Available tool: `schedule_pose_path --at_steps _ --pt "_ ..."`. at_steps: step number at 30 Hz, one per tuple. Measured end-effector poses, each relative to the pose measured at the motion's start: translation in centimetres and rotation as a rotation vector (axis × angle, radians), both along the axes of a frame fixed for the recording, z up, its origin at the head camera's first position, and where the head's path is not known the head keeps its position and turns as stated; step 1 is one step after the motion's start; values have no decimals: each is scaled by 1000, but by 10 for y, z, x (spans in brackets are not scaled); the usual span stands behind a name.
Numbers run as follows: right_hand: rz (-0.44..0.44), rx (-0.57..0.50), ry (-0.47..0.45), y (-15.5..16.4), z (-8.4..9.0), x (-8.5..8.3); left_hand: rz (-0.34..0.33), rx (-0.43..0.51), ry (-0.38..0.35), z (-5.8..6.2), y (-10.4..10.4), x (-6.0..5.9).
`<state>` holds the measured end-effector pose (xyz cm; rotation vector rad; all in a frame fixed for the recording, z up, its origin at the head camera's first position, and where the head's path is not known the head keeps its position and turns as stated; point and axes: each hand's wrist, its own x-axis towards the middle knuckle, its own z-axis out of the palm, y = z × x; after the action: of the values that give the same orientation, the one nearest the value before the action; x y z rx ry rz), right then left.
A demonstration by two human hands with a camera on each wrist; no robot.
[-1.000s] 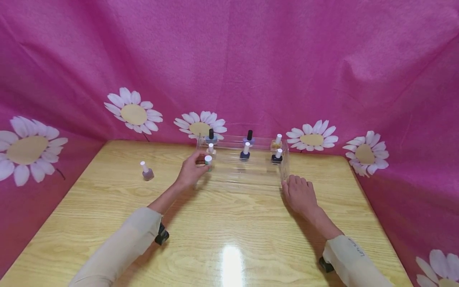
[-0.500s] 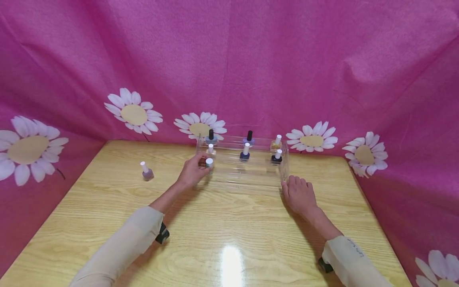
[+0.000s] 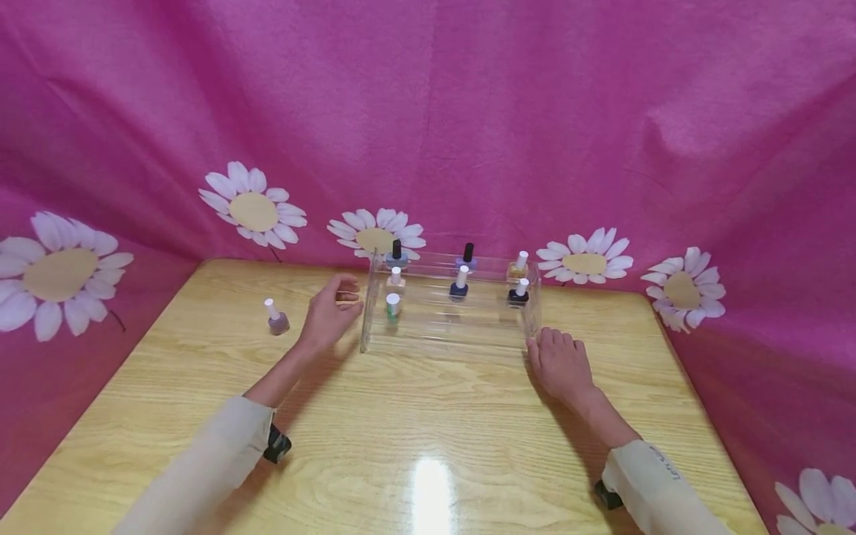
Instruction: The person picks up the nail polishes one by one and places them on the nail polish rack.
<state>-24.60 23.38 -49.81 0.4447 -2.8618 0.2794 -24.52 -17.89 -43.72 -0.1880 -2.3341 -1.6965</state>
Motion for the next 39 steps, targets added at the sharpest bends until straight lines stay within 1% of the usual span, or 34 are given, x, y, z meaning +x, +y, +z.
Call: schedule_pose_path --at_steps 3,6,8,10,12,15,17,19,22,25,27,29,31,34,37,39 --pt "-4 1 -15 1 0 0 109 60 45 8 -18 7" --pt "-3 1 -12 1 0 1 215 96 86 24 -34 21" --pt "0 2 -1 1 -1 1 266 108 117 34 -44 30" --pt "2 1 10 1 -1 1 299 112 140 40 -54 37" --pt "2 -1 13 1 -1 1 327 104 153 33 -68 36" --pt "0 -3 2 2 -1 1 347 62 131 15 -88 32" --pt "-4 -3 -8 2 -2 0 341 29 103 2 -98 30" --pt "-5 -2 -14 3 -2 0 318 2 70 -6 -103 31" --pt "-4 -5 -8 3 -2 0 275 -32 15 -14 -108 33" --pt "0 -4 2 3 -2 -1 236 -47 -32 -19 -110 34" --pt "0 -4 3 2 -2 0 219 -45 -52 -22 -110 34" --pt "-2 -3 0 1 -1 0 218 -35 -63 -25 -110 32" --pt "-3 -7 1 1 0 0 228 -28 -66 -29 -111 30" --pt "-2 -10 11 -1 1 1 244 -44 -58 -35 -112 28" --pt "-1 -10 39 -2 0 1 248 -77 -27 -40 -113 27" --pt "-2 -9 57 -2 -1 1 248 -83 9 -43 -114 27"
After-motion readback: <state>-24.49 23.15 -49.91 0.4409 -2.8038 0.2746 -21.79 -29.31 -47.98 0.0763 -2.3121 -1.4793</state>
